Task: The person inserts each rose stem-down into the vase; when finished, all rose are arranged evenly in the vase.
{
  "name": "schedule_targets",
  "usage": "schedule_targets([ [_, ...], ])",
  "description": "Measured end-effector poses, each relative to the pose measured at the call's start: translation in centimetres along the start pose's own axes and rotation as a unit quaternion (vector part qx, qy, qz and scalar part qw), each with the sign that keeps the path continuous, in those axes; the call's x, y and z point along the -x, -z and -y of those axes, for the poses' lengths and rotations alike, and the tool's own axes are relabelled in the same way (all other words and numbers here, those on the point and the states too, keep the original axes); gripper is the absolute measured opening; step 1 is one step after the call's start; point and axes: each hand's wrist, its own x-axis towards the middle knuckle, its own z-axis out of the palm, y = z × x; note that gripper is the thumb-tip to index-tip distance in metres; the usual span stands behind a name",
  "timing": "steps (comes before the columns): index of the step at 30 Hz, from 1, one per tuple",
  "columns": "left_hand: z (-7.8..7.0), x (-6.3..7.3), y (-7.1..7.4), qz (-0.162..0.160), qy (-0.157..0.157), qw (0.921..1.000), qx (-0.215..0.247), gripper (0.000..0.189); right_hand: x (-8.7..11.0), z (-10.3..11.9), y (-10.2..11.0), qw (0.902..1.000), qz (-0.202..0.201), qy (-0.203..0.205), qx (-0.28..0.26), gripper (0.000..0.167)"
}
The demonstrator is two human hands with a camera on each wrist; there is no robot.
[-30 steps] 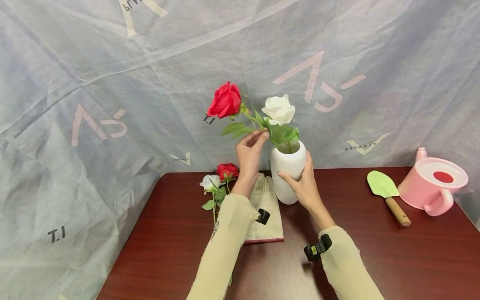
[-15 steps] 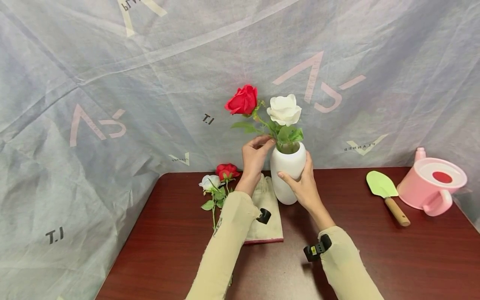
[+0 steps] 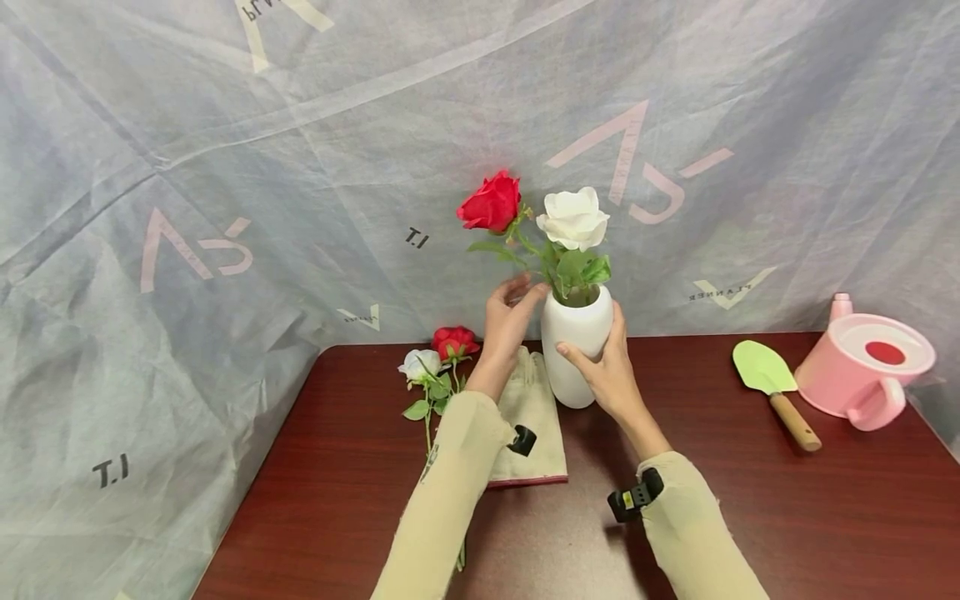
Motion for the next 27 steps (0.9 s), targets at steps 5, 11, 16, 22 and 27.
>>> schedule_targets([
  [5, 2.1, 1.3, 2.9, -0.02, 0.007, 0.999, 0.039, 0.027, 0.1, -0.1, 0.0, 1.0, -0.003, -0.001, -0.002, 0.093],
  [11, 4.3, 2.7, 9.4, -0.053, 0.013, 0.9981, 0.028, 0.022, -0.1, -0.1, 0.0, 0.9999, -0.003, 0.009, -0.005, 0.093],
  [16, 6.3, 3.4, 15.1, -0.096, 0.039, 0.9946, -0.001, 0.024, -0.1, -0.1, 0.2, 1.0, -0.005, 0.005, 0.006, 0.093],
  [22, 8.7, 3.9, 19.6, -0.133, 0.098, 0.9862, -0.015, 0.023, 0.0, 0.0, 0.2, 1.0, -0.003, -0.001, 0.005, 0.092],
  [27, 9.9, 4.7, 21.8, -0.129, 0.126, 0.9821, -0.053, 0.028, 0.0, 0.0, 0.0, 1.0, -0.002, 0.005, -0.002, 0.091],
])
